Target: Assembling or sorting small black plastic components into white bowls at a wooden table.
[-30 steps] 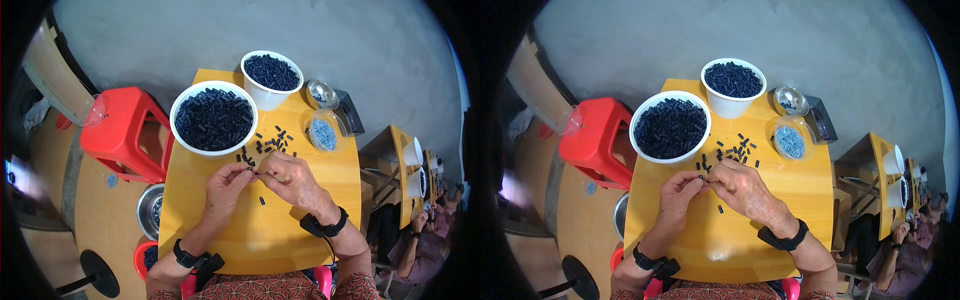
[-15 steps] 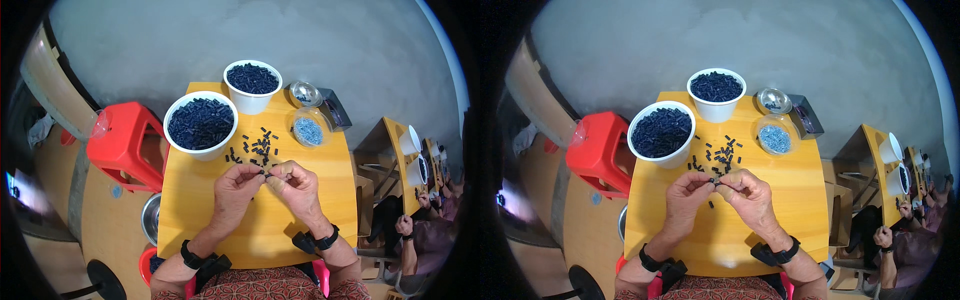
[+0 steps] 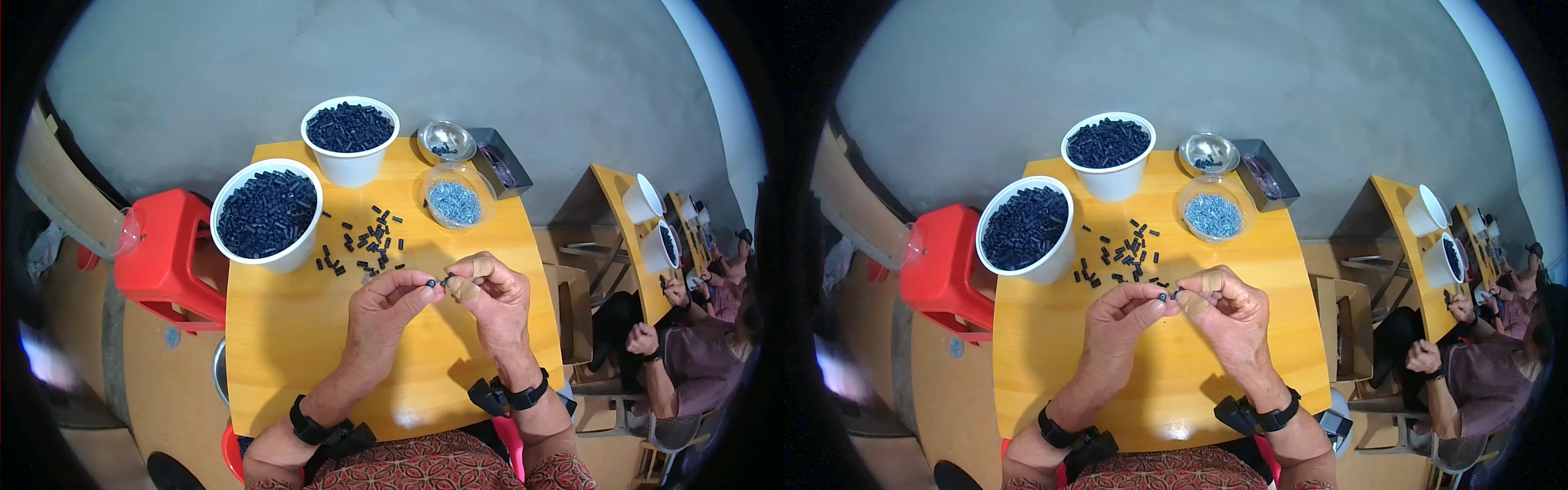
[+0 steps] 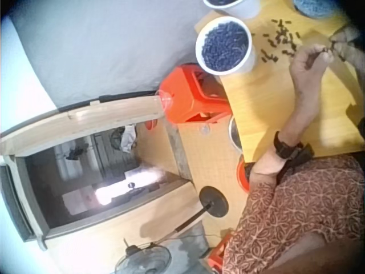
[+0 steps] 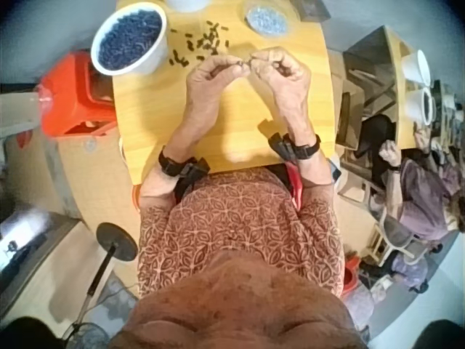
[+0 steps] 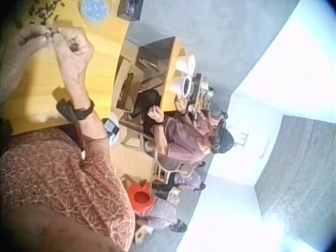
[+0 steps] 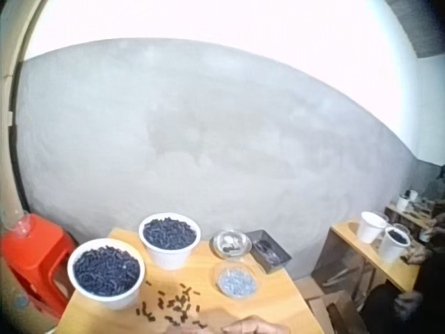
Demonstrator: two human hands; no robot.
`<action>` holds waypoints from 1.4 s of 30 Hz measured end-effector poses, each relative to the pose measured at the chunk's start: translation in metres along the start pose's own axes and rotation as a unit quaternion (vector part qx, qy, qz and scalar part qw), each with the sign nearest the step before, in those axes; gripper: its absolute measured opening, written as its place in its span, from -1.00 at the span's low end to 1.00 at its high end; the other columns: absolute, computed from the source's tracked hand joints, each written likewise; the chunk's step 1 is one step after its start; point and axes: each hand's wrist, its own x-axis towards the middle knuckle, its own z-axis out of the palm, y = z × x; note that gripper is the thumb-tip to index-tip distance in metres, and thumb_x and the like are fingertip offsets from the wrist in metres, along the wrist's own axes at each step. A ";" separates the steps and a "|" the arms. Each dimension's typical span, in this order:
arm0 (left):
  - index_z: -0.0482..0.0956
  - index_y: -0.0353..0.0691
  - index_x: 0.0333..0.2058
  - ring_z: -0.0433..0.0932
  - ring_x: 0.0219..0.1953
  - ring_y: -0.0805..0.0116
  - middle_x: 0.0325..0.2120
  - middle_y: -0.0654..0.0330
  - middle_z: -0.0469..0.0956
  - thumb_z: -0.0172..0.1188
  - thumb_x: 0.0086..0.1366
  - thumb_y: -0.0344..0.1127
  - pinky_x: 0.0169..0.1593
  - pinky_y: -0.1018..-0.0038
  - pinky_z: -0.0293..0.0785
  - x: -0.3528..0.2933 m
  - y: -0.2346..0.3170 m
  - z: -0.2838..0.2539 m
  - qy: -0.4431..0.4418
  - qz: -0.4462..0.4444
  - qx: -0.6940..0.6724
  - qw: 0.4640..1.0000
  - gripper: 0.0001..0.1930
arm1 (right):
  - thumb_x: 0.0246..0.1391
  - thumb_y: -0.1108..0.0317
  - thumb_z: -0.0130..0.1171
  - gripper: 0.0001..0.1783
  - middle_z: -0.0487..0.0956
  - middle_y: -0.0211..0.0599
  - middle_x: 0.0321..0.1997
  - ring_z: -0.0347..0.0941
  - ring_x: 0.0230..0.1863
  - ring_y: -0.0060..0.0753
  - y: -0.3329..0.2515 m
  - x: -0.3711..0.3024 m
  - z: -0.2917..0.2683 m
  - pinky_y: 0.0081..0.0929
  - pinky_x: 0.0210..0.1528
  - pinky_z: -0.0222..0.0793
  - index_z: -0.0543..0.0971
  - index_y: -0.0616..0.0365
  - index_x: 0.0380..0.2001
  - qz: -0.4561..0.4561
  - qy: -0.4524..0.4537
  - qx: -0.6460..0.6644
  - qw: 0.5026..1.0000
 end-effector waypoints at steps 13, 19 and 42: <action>0.55 -0.34 -0.24 0.55 -0.25 0.52 -0.33 0.22 0.59 0.21 0.21 -0.51 -0.10 0.62 0.48 0.001 -0.005 -0.005 -0.010 -0.008 0.003 1.000 -0.86 | 0.01 0.66 0.16 -0.89 0.52 -0.30 -0.32 0.52 -0.36 -0.54 0.001 0.001 0.003 -0.61 -0.25 0.46 0.57 0.37 -0.33 -0.025 -0.050 -0.020 0.998; 0.55 -0.36 -0.24 0.55 -0.25 0.51 -0.33 0.21 0.59 0.21 0.20 -0.51 -0.10 0.61 0.48 -0.001 -0.003 -0.008 -0.010 -0.005 0.013 1.000 -0.86 | 0.01 0.64 0.18 -0.91 0.51 -0.30 -0.34 0.50 -0.34 -0.55 0.000 -0.001 0.009 -0.62 -0.25 0.43 0.57 0.33 -0.36 -0.076 -0.044 -0.082 0.993; 0.55 -0.35 -0.24 0.58 -0.22 0.41 -0.31 0.15 0.60 0.18 0.21 -0.52 -0.04 0.51 0.49 -0.001 -0.004 -0.011 -0.010 0.003 0.037 0.999 -0.86 | -0.05 0.51 0.30 -0.91 0.54 -0.25 -0.40 0.48 -0.35 -0.41 -0.008 0.011 -0.006 -0.54 -0.28 0.38 0.58 0.27 -0.44 -0.151 -0.100 -0.233 0.955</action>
